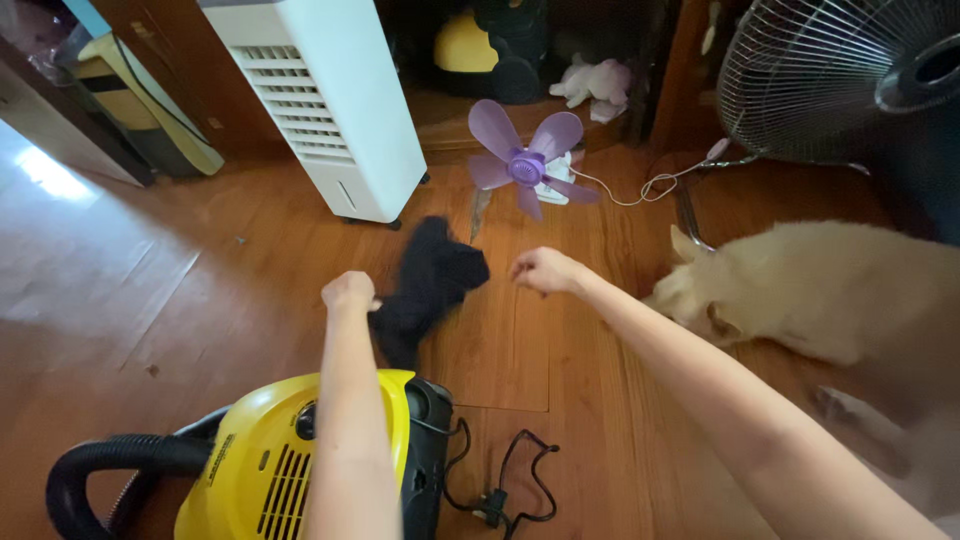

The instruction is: The person assembles a vacuum cleaner by winding the hose, picking up a cloth, and plugging the power cord into a wall outlet before turning the dial on the device.

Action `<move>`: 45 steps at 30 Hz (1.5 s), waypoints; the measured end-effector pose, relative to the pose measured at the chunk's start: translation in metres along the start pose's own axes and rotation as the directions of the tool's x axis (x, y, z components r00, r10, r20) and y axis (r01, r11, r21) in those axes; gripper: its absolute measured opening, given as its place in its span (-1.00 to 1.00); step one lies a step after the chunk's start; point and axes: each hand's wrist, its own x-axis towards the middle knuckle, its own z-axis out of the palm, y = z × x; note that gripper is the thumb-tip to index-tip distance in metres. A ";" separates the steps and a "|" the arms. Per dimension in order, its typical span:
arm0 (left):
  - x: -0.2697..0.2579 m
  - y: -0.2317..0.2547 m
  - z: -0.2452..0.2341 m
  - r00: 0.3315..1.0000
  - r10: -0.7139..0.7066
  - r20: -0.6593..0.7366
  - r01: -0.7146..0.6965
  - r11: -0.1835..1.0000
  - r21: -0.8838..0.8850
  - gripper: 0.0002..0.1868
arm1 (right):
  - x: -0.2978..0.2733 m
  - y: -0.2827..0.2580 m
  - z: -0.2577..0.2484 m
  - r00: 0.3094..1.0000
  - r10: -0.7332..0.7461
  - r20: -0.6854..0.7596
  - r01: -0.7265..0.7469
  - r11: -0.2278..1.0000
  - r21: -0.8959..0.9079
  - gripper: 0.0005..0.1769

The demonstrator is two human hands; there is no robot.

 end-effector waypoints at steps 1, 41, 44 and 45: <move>-0.006 0.004 0.007 0.996 -0.089 0.027 0.093 0.964 -0.249 -0.79 | -0.003 0.001 0.002 1.000 0.000 0.003 0.000 1.000 -0.002 -0.70; -0.109 0.241 -0.029 0.550 0.831 0.086 -0.368 0.333 -0.868 -0.66 | -0.023 0.043 0.005 0.852 0.080 -0.517 0.221 0.841 0.493 -0.63; -0.115 0.273 -0.017 0.535 0.841 -0.083 -0.387 0.157 -0.908 -0.63 | -0.037 0.055 -0.051 0.555 -0.021 -0.832 0.308 0.934 0.182 -0.53; -0.112 0.279 -0.012 0.562 0.816 -0.132 -0.388 0.119 -0.914 -0.59 | -0.043 0.062 -0.070 0.510 -0.080 -0.856 0.264 0.962 0.068 -0.38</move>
